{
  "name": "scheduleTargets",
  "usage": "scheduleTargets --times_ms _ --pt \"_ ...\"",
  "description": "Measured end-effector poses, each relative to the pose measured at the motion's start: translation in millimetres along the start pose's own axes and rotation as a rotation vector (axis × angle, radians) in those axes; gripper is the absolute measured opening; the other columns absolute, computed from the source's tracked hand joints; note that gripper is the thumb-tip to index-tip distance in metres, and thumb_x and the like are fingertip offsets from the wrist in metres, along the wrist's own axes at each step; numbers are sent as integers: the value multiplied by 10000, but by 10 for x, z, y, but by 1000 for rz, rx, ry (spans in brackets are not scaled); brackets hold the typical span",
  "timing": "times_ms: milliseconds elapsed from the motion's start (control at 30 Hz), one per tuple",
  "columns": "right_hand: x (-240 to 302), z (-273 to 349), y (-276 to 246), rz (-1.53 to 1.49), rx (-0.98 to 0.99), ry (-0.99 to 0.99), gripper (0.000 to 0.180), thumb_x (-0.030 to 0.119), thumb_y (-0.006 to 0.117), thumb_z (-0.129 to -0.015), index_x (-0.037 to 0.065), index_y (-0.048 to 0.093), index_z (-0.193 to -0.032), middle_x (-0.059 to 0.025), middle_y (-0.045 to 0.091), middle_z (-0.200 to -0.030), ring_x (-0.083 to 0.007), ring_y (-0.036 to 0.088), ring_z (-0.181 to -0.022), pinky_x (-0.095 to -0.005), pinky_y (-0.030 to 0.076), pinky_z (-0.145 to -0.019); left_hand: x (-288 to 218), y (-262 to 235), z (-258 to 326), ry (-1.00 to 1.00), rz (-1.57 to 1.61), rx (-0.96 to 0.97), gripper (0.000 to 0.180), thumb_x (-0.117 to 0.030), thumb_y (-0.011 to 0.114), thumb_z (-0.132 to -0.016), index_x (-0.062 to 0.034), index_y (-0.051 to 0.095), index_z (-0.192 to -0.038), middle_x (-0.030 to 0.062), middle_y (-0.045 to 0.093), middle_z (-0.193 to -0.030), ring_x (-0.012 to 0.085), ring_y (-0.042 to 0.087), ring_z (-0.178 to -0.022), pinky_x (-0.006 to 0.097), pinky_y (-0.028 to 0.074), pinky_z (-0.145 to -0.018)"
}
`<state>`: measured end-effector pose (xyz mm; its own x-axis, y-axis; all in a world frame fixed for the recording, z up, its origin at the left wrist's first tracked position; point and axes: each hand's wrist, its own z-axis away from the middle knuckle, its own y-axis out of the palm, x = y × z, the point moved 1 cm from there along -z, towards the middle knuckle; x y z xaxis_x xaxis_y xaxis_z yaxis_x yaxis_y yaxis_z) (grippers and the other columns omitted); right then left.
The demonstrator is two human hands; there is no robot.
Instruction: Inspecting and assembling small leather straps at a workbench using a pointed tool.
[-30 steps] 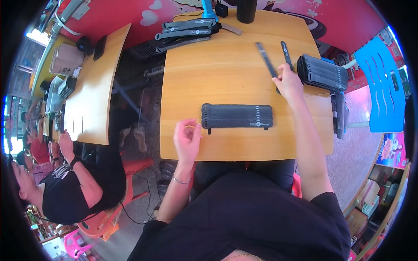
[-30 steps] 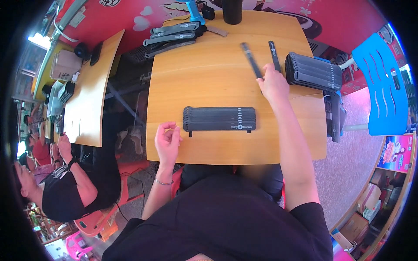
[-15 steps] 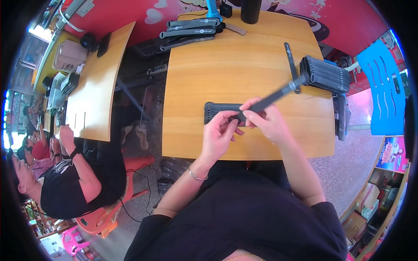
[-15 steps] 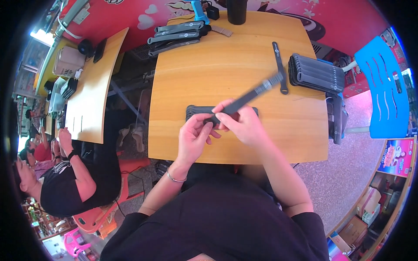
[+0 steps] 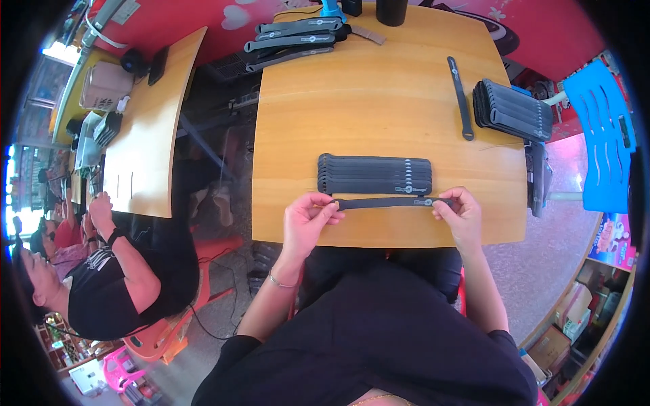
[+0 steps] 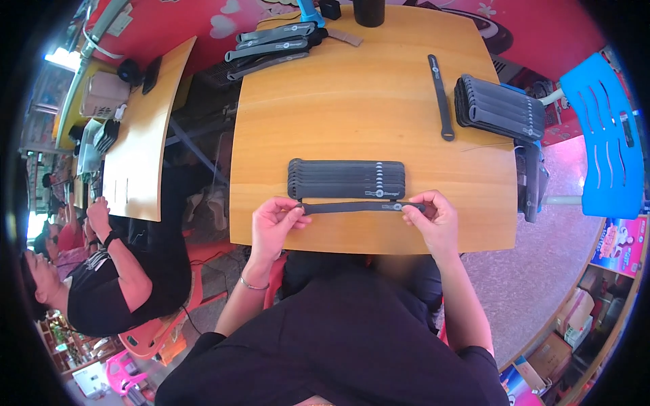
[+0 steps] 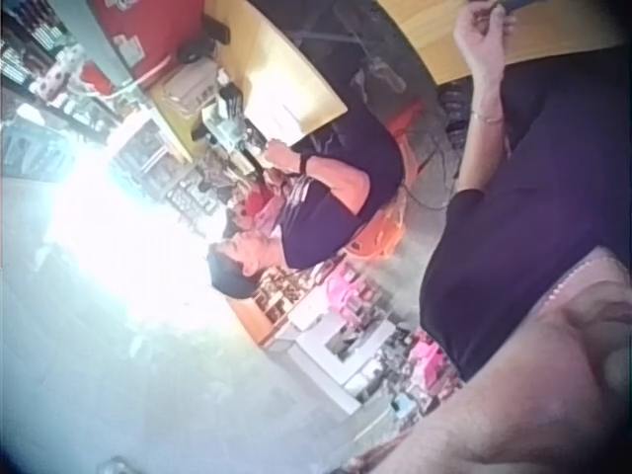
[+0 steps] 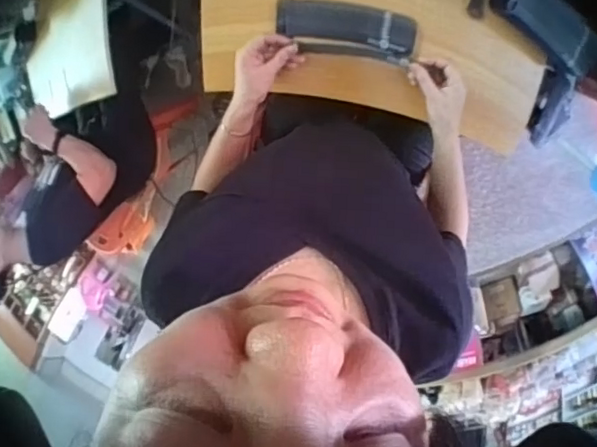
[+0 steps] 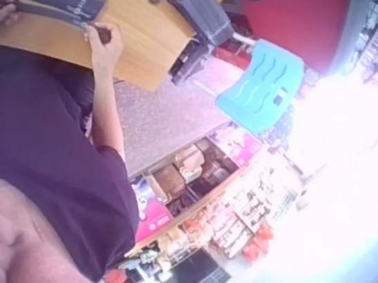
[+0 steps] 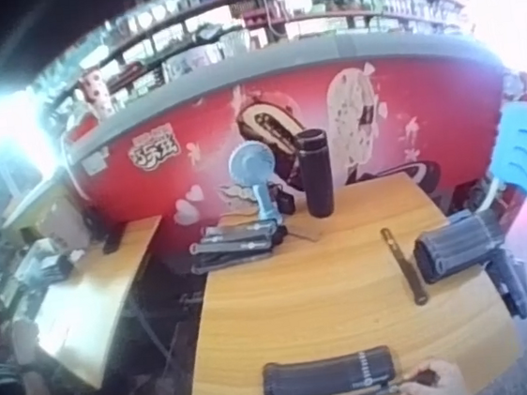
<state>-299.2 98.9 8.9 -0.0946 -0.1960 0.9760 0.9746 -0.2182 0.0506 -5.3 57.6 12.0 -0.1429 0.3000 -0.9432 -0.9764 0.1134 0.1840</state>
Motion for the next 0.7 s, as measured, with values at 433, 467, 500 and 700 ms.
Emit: scheduleTargets --times_ms 433,467,500,700 --pt "-44 -113 78 154 25 -34 123 -5 609 -863 9 610 -986 3 588 -807 -43 543 -658 -179 463 -614 1 -163 -194 59 -272 -164 58 -23 645 -846 11 612 -880 10 606 -665 51 563 -572 177 414 -494" --pt "-49 -113 83 155 25 -33 123 -5 609 -863 9 610 -986 3 588 -807 -43 543 -658 -179 463 -614 14 -171 -203 59 -297 -177 58 -25 651 -842 11 612 -867 2 596 -642 46 552 -556 174 407 -490" --pt "-54 -114 87 182 30 -53 128 -11 611 -860 9 602 -986 3 585 -801 -41 542 -657 -178 463 -610 32 -178 -216 58 -297 -178 58 -25 651 -842 11 612 -867 2 596 -642 46 552 -556 174 407 -490" --pt "-54 -138 120 164 -22 -104 199 -29 660 -819 17 559 -985 -4 588 -777 -43 546 -641 -179 465 -572 62 -170 -255 105 -368 -211 69 -23 664 -829 13 606 -832 -7 577 -608 27 521 -532 168 389 -482"
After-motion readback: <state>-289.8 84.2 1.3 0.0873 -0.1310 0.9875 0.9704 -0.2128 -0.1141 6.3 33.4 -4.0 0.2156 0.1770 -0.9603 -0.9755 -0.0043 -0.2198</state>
